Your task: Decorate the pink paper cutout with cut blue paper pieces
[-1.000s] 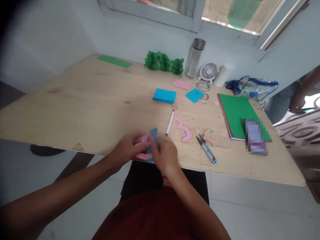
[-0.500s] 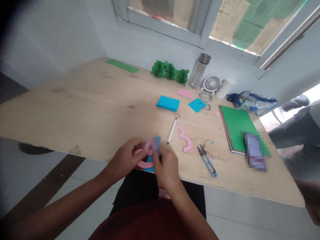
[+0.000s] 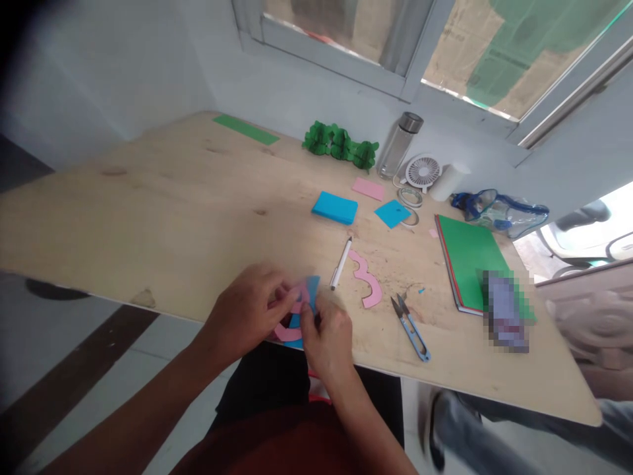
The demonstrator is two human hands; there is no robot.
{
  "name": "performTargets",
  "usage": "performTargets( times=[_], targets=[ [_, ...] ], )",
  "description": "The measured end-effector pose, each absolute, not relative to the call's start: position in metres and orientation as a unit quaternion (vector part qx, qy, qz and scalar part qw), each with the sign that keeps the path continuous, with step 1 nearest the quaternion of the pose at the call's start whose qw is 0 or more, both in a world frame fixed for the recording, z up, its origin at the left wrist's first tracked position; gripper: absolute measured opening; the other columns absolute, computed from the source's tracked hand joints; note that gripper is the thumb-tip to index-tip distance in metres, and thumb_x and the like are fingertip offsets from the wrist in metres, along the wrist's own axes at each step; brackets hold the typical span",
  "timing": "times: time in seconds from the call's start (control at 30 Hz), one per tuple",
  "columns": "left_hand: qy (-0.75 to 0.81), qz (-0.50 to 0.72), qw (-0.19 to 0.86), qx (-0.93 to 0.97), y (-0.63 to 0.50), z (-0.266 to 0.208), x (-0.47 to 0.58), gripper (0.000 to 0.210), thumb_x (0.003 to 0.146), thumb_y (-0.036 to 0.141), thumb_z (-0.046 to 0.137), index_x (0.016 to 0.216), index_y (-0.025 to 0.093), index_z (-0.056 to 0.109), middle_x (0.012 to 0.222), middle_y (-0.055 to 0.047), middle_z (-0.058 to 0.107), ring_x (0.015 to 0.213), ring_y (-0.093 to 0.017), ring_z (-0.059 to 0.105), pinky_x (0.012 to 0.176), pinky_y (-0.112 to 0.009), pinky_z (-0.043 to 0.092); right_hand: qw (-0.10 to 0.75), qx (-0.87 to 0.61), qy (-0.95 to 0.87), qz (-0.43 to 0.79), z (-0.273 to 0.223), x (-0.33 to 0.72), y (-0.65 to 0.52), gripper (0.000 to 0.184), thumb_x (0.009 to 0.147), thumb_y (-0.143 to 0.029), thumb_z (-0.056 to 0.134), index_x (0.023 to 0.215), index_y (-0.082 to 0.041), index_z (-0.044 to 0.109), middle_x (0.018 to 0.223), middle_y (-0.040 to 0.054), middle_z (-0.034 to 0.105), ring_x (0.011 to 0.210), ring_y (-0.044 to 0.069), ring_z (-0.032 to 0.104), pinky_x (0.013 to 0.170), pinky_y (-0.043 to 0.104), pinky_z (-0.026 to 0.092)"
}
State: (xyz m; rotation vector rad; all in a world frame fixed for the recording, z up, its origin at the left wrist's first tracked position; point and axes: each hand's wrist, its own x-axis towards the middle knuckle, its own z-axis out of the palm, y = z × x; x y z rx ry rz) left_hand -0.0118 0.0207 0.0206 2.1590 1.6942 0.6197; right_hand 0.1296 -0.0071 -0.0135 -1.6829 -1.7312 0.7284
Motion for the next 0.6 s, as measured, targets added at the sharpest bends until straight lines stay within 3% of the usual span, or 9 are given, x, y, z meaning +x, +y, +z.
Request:
performTargets(
  times=[0.17,0.37,0.6],
  targets=[
    [0.590,0.230,0.214,0.744,0.024,0.018,-0.017,0.019,0.084,0.021,0.050,0.066,0.019,0.055,0.079,-0.006,0.060,0.080,-0.022,0.055,0.069,-0.033,0.042,0.292,-0.640,-0.654,0.277,-0.013,0.130,-0.008,0.030,0.087,-0.028,0.044,0.059,-0.020,0.035,0.053,-0.0054,0.035,0.051,0.010,0.035,0.050,0.025,0.023],
    [0.591,0.269,0.298,0.699,0.023,0.010,-0.025,0.012,0.081,0.018,0.051,0.073,0.018,0.059,0.080,-0.005,0.061,0.081,-0.020,0.058,0.073,-0.031,0.045,0.291,-0.639,-0.661,0.265,-0.013,0.128,-0.008,0.031,0.087,-0.027,0.043,0.059,-0.020,0.032,0.052,-0.0055,0.033,0.050,0.010,0.034,0.050,0.025,0.023],
    [0.584,0.179,0.236,0.756,0.025,0.021,-0.019,0.017,0.080,0.013,0.051,0.088,0.019,0.065,0.092,-0.006,0.066,0.087,-0.023,0.059,0.075,-0.035,0.044,0.293,-0.636,-0.664,0.263,-0.014,0.128,-0.009,0.030,0.087,-0.026,0.044,0.059,-0.020,0.033,0.052,-0.0051,0.035,0.050,0.010,0.036,0.049,0.024,0.025]
  ],
)
